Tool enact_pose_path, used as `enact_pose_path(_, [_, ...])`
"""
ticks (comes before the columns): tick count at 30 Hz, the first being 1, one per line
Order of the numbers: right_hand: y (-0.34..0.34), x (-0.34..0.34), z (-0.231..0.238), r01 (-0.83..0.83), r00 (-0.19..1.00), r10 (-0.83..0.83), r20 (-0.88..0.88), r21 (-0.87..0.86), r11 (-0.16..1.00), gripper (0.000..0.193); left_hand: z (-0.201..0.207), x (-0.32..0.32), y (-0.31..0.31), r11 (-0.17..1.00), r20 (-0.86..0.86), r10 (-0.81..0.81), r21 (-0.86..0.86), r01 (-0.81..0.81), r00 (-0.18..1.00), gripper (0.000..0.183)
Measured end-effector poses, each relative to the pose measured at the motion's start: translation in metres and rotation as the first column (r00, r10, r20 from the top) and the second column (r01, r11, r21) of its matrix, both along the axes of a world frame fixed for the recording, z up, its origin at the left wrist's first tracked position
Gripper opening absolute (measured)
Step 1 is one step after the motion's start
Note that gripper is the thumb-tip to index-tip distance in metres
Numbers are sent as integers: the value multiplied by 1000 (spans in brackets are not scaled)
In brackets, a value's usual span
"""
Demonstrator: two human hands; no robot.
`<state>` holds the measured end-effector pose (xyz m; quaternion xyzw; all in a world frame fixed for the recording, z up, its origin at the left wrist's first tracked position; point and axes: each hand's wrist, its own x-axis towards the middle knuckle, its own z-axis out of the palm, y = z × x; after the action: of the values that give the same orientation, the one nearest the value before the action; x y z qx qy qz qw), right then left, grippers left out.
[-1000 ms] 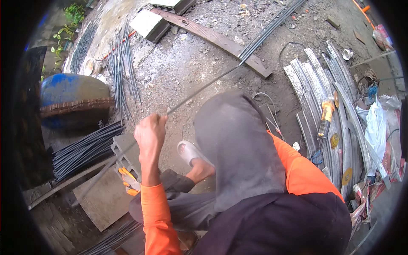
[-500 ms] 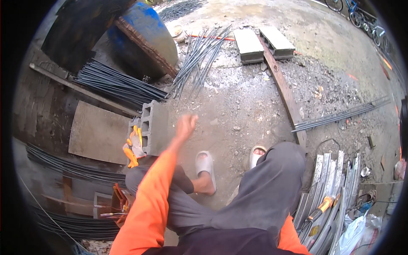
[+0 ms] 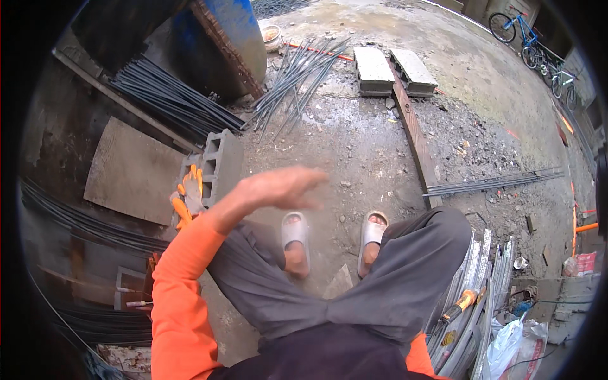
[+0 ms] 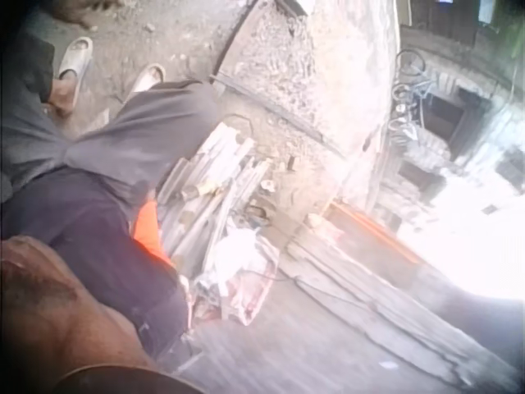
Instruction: The person cuts metal rebar rods using an angle grinder, then separates and bends the cut rods by hand.
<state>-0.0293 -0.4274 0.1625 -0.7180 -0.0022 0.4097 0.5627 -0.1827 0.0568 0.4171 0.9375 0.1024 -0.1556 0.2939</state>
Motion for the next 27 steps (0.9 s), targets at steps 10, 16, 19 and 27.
enact_pose_path(10, [81,178,133,102,648,-275,711,276,956,26,-12,-57,-6,938,131,326,74,-337,936,61])
enact_pose_path(16, [221,111,295,-254,316,-34,948,119,960,30,-27,-76,-18,956,62,290,28,-292,955,63])
enact_pose_path(19, [255,62,312,-630,326,253,911,10,776,38,-29,-74,-25,960,46,241,135,-245,969,59])
enact_pose_path(27, [260,-43,390,-850,476,147,867,411,331,28,-24,-51,-28,968,8,174,185,-172,985,54])
